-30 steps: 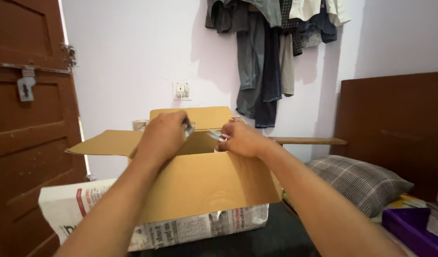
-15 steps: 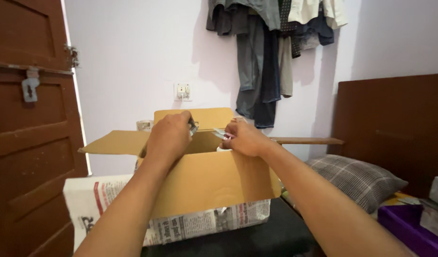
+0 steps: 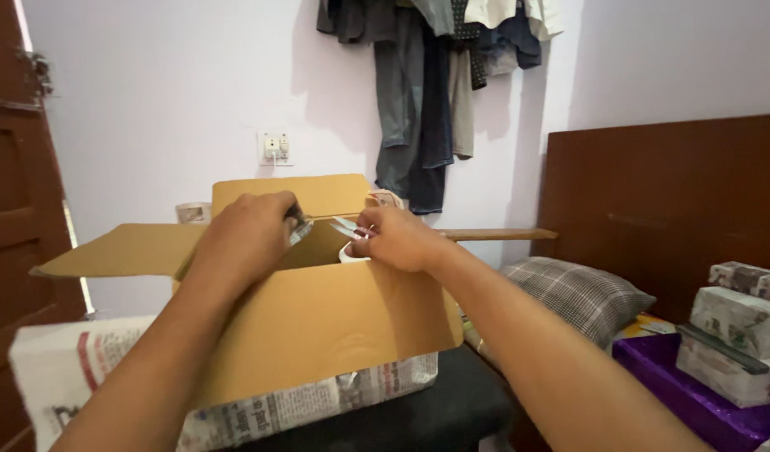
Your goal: The person uses pink-handled scissors to cut strips of newspaper and other paper into small pieces. They repeatedly pick up sheets, cut them, and place the cut pieces into a cardboard box. The activity is continuous and focused on preparing paper filler.
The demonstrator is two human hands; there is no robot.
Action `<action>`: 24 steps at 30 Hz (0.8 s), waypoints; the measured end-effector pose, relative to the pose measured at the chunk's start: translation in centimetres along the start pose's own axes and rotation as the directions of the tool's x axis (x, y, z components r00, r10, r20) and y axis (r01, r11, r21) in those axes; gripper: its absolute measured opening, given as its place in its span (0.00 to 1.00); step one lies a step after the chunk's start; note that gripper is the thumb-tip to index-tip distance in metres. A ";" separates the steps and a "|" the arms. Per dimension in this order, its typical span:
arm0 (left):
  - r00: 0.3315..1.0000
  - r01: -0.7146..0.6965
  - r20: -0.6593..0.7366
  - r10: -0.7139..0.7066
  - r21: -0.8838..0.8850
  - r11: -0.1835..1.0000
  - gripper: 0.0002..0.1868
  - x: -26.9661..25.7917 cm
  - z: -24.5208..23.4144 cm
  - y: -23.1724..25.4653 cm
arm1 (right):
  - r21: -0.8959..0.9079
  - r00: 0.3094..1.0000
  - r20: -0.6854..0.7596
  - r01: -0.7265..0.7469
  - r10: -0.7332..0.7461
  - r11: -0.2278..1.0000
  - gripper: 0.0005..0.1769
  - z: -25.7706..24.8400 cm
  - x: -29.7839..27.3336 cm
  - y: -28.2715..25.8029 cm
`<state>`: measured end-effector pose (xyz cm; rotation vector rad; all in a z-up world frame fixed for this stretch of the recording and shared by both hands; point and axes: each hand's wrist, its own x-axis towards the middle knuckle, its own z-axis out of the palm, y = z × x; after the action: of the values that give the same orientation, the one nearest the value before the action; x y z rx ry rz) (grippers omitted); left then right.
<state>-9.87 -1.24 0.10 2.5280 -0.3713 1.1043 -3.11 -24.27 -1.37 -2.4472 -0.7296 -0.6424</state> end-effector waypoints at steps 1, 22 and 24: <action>1.000 -0.029 0.006 0.029 -0.003 1.000 0.10 0.1 0.0 0.2 | 0.010 1.000 0.001 0.006 -0.006 1.000 0.22 -0.1 -0.1 -0.1; 0.989 0.037 0.147 -0.034 -0.021 0.999 0.11 0.5 0.3 0.2 | 0.033 0.994 0.107 -0.012 0.008 0.999 0.23 -0.1 0.1 -0.7; 0.990 0.031 0.141 -0.029 -0.010 0.999 0.11 0.5 0.3 0.2 | 0.026 0.995 0.098 -0.016 0.014 1.000 0.23 -0.1 0.0 -0.8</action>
<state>-9.38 -1.62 0.32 2.5995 -0.3741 0.9123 -3.61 -23.74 -0.97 -2.4711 -0.7520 -0.5074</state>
